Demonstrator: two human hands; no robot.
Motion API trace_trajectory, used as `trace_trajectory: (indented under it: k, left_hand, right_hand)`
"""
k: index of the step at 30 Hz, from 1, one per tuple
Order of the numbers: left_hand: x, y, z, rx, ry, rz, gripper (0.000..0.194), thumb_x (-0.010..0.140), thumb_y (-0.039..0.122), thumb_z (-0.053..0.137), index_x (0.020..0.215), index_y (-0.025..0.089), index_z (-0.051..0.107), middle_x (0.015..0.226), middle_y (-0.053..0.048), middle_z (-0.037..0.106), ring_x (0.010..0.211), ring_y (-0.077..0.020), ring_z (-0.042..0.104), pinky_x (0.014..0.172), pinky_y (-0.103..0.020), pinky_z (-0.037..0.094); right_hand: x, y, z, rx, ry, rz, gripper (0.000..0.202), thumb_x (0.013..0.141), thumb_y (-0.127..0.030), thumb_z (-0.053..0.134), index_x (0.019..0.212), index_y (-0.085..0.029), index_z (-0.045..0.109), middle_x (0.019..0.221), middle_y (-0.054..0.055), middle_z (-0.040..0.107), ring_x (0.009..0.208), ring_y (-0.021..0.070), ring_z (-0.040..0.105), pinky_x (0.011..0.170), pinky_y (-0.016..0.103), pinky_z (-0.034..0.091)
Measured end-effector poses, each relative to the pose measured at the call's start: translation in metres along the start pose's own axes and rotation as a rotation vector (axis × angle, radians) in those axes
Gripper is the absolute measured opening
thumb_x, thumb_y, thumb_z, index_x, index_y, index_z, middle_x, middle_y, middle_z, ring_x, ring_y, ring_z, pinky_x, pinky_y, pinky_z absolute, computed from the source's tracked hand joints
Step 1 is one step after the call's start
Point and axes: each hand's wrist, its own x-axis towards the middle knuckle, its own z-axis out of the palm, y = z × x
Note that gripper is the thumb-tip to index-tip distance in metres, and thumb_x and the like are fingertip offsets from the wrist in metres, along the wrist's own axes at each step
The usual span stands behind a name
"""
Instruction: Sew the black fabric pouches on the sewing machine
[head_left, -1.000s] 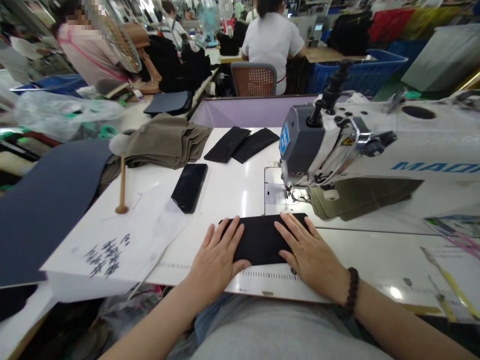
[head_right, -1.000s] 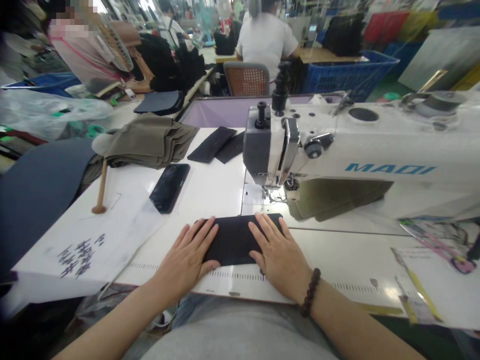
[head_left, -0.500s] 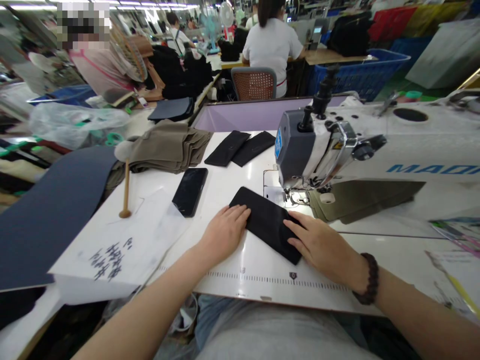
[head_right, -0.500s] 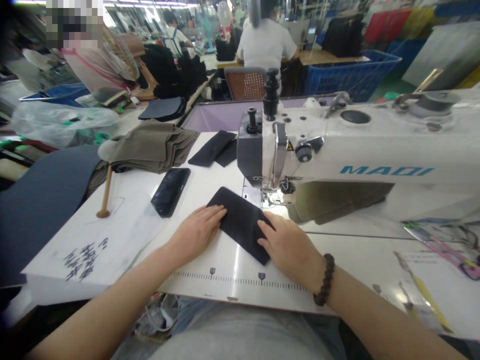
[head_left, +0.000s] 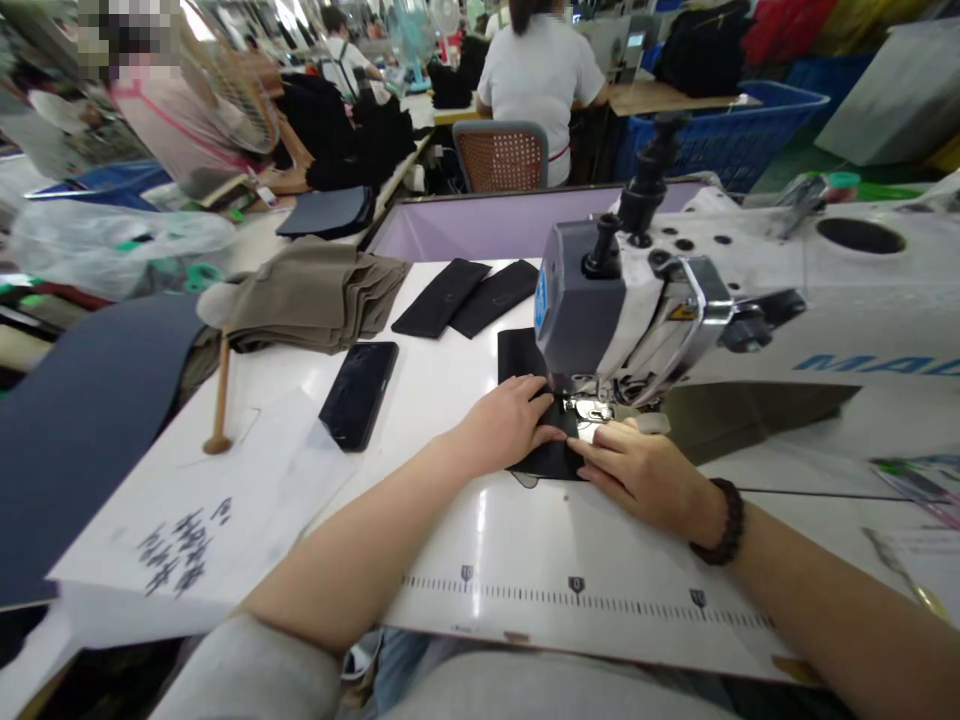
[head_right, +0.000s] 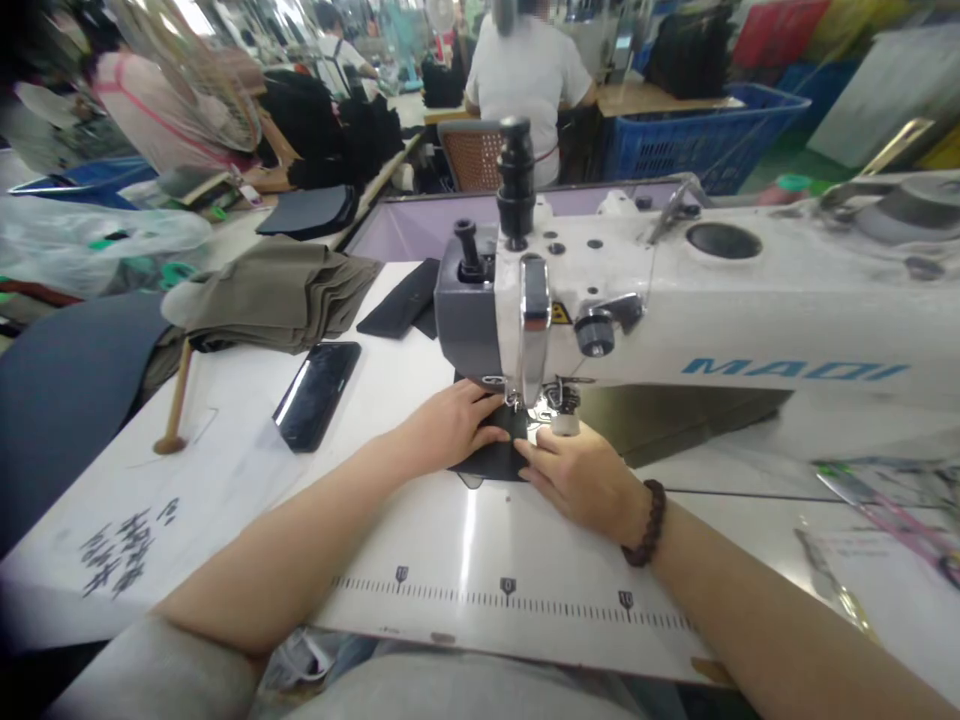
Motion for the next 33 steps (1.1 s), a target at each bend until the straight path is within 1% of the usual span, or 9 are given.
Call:
trace_trajectory:
  k: [2,4,11,16,21,28,33]
  left_hand:
    - [-0.0012,0.0009,0.0029,-0.005,0.011,0.007,0.051,0.082,0.048,0.045,0.111,0.006,0.051,0.115,-0.015,0.05,0.11,-0.0257,0.044,0.095,-0.036,0.035]
    - [-0.002,0.0,0.0051,-0.008,0.006,0.016,0.054,0.081,0.049,0.046,0.113,0.005,0.049,0.117,-0.016,0.048,0.113,-0.0265,0.041,0.097,-0.037,0.032]
    - [-0.0015,-0.005,0.0104,-0.03,0.016,0.012,0.05,0.083,0.046,0.046,0.113,0.007,0.049,0.118,-0.016,0.047,0.115,-0.0268,0.04,0.098,-0.039,0.031]
    - [0.0011,-0.0059,0.0095,-0.041,0.007,0.002,0.049,0.082,0.045,0.047,0.112,0.007,0.049,0.119,-0.016,0.047,0.115,-0.0271,0.04,0.097,-0.039,0.032]
    - [0.0018,-0.0075,0.0089,-0.054,0.002,0.006,0.05,0.082,0.045,0.047,0.115,0.007,0.047,0.121,-0.017,0.046,0.116,-0.0264,0.039,0.098,-0.039,0.031]
    - [0.0027,-0.0082,0.0076,-0.076,-0.003,0.002,0.051,0.082,0.044,0.049,0.118,0.008,0.044,0.123,-0.016,0.045,0.116,-0.0254,0.039,0.099,-0.039,0.03]
    - [0.0029,-0.008,0.0083,-0.071,-0.011,-0.01,0.052,0.082,0.045,0.047,0.117,0.007,0.046,0.122,-0.017,0.045,0.117,-0.0259,0.038,0.098,-0.038,0.031]
  right_hand:
    - [-0.0002,0.0008,-0.0016,-0.009,0.014,0.018,0.029,0.086,-0.026,0.04,0.1,-0.012,0.06,0.077,0.007,0.058,0.07,0.0156,0.052,0.065,0.029,0.039]
    - [0.0002,0.0011,-0.0022,-0.018,0.014,0.015,0.028,0.086,-0.026,0.04,0.099,-0.012,0.06,0.077,0.007,0.059,0.07,0.0156,0.053,0.065,0.029,0.04]
    - [0.002,0.0,0.0008,-0.063,0.021,0.039,0.027,0.085,-0.025,0.042,0.101,-0.011,0.06,0.076,0.007,0.06,0.07,0.0157,0.055,0.065,0.028,0.04]
    - [0.001,-0.0002,0.0015,-0.058,0.015,0.062,0.028,0.085,-0.025,0.042,0.103,-0.011,0.059,0.078,0.008,0.061,0.072,0.0156,0.055,0.067,0.028,0.04]
    - [0.0019,0.0002,0.0021,-0.048,0.032,0.092,0.028,0.085,-0.026,0.041,0.102,-0.011,0.059,0.082,0.008,0.062,0.074,0.0162,0.056,0.067,0.029,0.04]
    - [0.0032,-0.0006,0.0033,-0.037,0.022,0.112,0.027,0.084,-0.025,0.043,0.102,-0.012,0.058,0.081,0.008,0.062,0.075,0.017,0.056,0.067,0.029,0.04]
    - [0.002,-0.0004,0.0053,-0.026,0.046,0.121,0.026,0.084,-0.025,0.043,0.102,-0.014,0.059,0.081,0.007,0.062,0.075,0.016,0.056,0.068,0.029,0.041]
